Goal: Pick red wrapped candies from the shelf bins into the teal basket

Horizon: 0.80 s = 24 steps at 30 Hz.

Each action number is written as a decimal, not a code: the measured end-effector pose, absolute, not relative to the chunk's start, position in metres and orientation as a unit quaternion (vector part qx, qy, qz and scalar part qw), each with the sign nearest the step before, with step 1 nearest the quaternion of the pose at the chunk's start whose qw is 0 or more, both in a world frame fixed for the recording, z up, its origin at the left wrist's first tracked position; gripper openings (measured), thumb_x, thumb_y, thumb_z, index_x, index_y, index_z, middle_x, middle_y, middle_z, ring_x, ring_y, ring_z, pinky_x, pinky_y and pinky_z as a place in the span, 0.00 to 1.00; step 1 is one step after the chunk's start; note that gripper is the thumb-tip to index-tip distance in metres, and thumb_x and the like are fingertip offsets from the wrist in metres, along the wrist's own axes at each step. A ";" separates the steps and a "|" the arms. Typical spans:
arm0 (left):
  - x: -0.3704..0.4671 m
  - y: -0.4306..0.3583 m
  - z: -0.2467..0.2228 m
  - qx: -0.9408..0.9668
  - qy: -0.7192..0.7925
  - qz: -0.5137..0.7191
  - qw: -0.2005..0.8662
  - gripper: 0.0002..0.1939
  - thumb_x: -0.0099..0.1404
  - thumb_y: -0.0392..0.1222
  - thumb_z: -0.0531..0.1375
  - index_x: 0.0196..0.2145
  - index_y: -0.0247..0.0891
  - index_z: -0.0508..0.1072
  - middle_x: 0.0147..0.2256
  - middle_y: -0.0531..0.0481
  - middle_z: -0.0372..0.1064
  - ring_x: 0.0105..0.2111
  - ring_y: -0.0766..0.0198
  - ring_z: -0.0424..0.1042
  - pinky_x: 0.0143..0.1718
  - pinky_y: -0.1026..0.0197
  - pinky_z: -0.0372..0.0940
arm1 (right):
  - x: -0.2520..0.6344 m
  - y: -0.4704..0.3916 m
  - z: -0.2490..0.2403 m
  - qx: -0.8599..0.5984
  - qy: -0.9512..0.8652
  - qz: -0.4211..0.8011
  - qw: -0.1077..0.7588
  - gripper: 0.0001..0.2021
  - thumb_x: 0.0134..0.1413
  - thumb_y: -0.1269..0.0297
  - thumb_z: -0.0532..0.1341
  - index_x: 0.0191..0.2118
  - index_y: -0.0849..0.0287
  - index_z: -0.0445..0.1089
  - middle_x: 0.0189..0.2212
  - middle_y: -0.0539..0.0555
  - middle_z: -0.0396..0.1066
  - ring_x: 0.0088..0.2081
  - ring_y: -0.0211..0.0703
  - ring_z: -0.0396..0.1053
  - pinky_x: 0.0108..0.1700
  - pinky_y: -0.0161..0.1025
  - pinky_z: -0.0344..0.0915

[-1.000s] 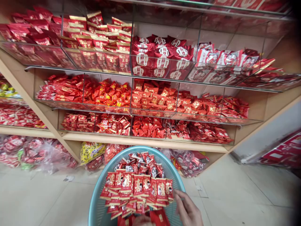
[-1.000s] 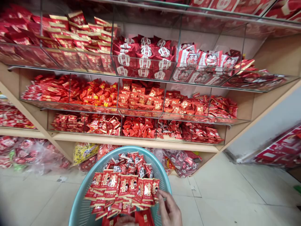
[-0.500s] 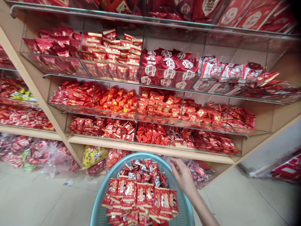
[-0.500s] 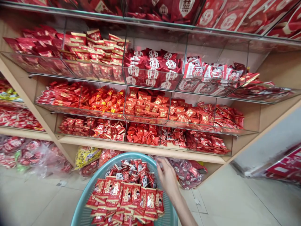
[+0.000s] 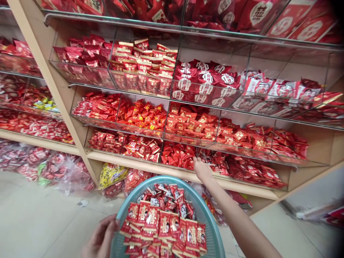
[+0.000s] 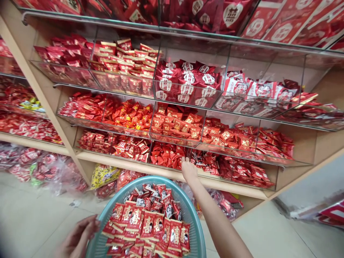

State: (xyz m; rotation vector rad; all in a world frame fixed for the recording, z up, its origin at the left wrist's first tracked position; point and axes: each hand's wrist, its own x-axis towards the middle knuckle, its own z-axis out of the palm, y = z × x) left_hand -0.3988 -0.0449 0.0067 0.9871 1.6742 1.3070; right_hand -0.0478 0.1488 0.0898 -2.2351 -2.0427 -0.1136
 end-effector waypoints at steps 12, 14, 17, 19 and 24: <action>-0.412 -0.031 -0.006 0.407 0.691 0.518 0.297 0.27 0.50 0.65 0.57 0.39 0.42 0.71 0.39 0.48 0.74 0.44 0.52 0.71 0.49 0.52 0.63 | -0.050 0.151 0.075 -0.773 -0.618 -0.024 0.142 0.12 0.59 0.68 0.50 0.45 0.63 0.66 0.40 0.62 0.69 0.40 0.45 0.70 0.36 0.35 0.59; -0.411 -0.032 -0.009 0.414 0.694 0.509 0.297 0.26 0.50 0.64 0.57 0.38 0.42 0.72 0.40 0.48 0.73 0.44 0.51 0.71 0.49 0.52 0.63 | -0.047 0.151 0.072 -0.779 -0.607 -0.014 0.157 0.12 0.59 0.67 0.50 0.41 0.63 0.69 0.35 0.62 0.71 0.39 0.46 0.71 0.35 0.35 0.59; -0.408 -0.034 -0.011 0.419 0.700 0.493 0.301 0.26 0.50 0.64 0.57 0.38 0.43 0.72 0.40 0.49 0.73 0.44 0.51 0.71 0.47 0.52 0.64 | -0.043 0.150 0.067 -0.787 -0.590 0.000 0.183 0.13 0.59 0.66 0.51 0.38 0.63 0.71 0.30 0.62 0.73 0.35 0.45 0.71 0.34 0.35 0.58; -0.405 -0.035 -0.012 0.424 0.698 0.492 0.302 0.26 0.51 0.64 0.56 0.38 0.42 0.72 0.40 0.49 0.74 0.43 0.52 0.71 0.46 0.53 0.65 | -0.042 0.150 0.065 -0.789 -0.580 0.009 0.203 0.13 0.58 0.65 0.52 0.38 0.63 0.72 0.29 0.60 0.73 0.33 0.43 0.71 0.33 0.34 0.58; -0.398 -0.035 -0.011 0.419 0.689 0.490 0.330 0.28 0.51 0.64 0.57 0.42 0.42 0.70 0.41 0.47 0.72 0.44 0.49 0.70 0.29 0.60 0.69 | -0.043 0.148 0.066 -0.784 -0.564 0.024 0.259 0.13 0.58 0.63 0.52 0.38 0.62 0.72 0.22 0.57 0.73 0.32 0.45 0.72 0.33 0.35 0.58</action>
